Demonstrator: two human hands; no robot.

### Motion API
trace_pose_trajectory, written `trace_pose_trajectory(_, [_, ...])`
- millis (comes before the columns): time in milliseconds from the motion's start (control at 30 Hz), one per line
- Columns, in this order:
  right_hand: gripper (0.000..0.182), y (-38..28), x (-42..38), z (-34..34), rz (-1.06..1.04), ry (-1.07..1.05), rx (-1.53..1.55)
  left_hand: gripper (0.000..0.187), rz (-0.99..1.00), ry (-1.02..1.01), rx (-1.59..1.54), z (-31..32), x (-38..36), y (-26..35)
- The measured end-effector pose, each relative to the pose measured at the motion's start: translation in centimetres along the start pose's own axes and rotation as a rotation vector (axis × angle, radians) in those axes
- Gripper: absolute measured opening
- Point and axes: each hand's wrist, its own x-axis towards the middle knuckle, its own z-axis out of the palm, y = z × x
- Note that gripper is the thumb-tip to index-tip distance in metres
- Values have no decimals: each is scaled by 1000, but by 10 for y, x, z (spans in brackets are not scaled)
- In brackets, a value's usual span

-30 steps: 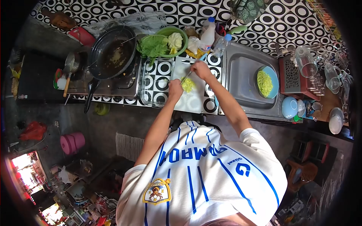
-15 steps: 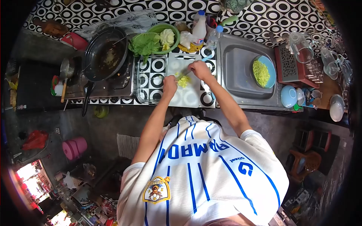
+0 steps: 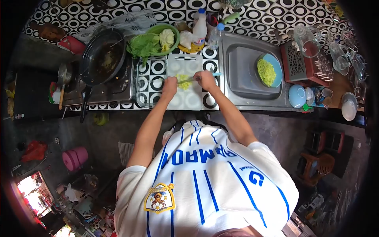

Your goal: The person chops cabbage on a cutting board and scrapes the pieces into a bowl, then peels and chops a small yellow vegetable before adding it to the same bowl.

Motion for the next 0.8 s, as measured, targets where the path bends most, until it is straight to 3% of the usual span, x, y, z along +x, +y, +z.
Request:
trace_pose_trajectory(67, [15, -13, -7, -3, -45, 8, -108, 10, -4, -28, 9, -1, -4, 2])
trace_pose_trajectory(167, [14, -4, -15, -2, 48, -43, 34, 12, 32, -31, 19, 2, -1, -4])
trace_pose_trajectory(267, [15, -8, -19, 11, 38, 7, -129, 12, 21, -69, 1, -1, -1, -3])
trace_pose_trajectory(300, [16, -9, -26, 9, 59, 33, 26, 12, 12, -61, 30, 1, -2, -1])
trace_pose_trajectory(433, [12, -37, -36, -3, 40, -8, -162, 12, 38, -108, 132, -8, -2, 6])
trace_pose_trajectory(667, [18, -22, -53, 13, 97, 11, 25, 9, 181, -118, 238, -11, 0, 4])
trace_pose_trajectory(700, [14, -23, -52, 10, 179, -9, 102, 9, 177, -123, 246, -14, 1, 7])
trace_pose_trajectory(800, [12, -32, -50, 10, 93, 29, -56, 10, 153, -139, 247, -14, 1, 10])
